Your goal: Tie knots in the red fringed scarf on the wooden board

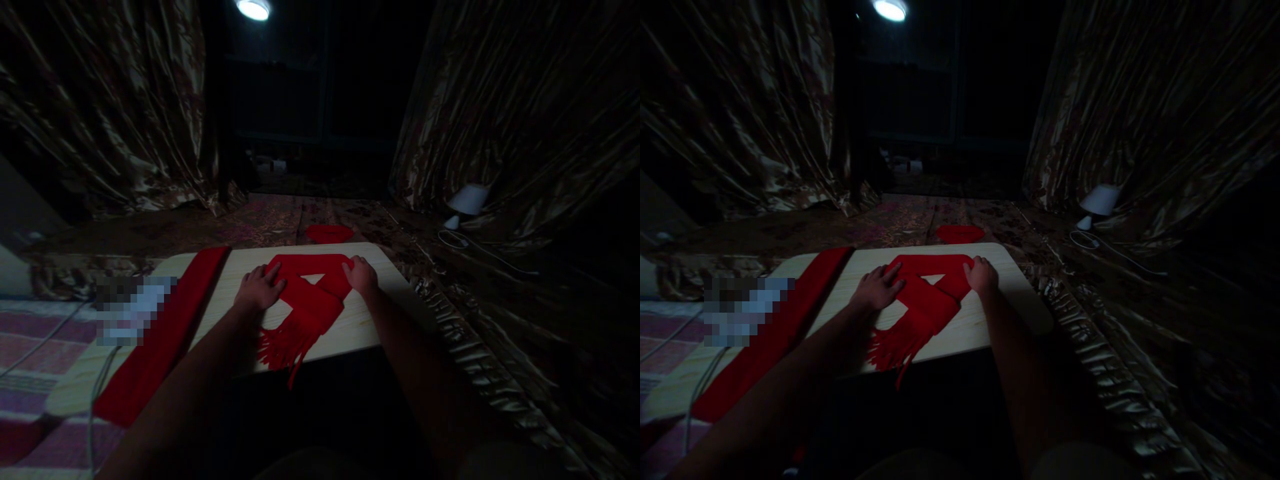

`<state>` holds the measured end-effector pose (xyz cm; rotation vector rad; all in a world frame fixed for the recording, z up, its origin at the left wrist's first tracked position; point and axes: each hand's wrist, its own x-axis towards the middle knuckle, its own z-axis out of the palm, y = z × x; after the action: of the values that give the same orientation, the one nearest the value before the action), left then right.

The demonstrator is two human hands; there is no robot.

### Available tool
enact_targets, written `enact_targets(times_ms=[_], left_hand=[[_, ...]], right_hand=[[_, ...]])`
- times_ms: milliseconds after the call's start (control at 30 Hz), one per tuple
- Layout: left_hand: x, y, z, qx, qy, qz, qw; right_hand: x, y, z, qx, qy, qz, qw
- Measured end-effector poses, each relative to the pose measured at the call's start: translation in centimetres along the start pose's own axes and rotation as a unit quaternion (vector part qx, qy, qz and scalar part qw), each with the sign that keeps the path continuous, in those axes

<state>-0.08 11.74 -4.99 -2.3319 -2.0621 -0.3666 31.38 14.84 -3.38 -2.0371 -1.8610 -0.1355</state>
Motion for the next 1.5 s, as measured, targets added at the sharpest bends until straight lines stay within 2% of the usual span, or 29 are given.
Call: enact_targets(times_ms=[833,1233,1333,1500], left_hand=[[0.4,-0.1,-0.1,-0.007,-0.001,-0.008,1.000],[0.4,-0.2,-0.2,-0.032,0.008,-0.009,0.999],[1.1,-0.5,-0.5,-0.087,0.018,-0.046,0.995],[3.8,-0.8,-1.5,-0.167,0.012,-0.157,0.973]], right_hand=[[0.2,-0.2,-0.1,-0.004,-0.014,0.006,1.000],[0.4,0.0,0.3,0.010,0.001,0.017,1.000],[1.1,0.4,0.6,0.040,-0.018,0.030,0.999],[3.4,1.7,0.4,0.092,-0.106,0.038,0.989]])
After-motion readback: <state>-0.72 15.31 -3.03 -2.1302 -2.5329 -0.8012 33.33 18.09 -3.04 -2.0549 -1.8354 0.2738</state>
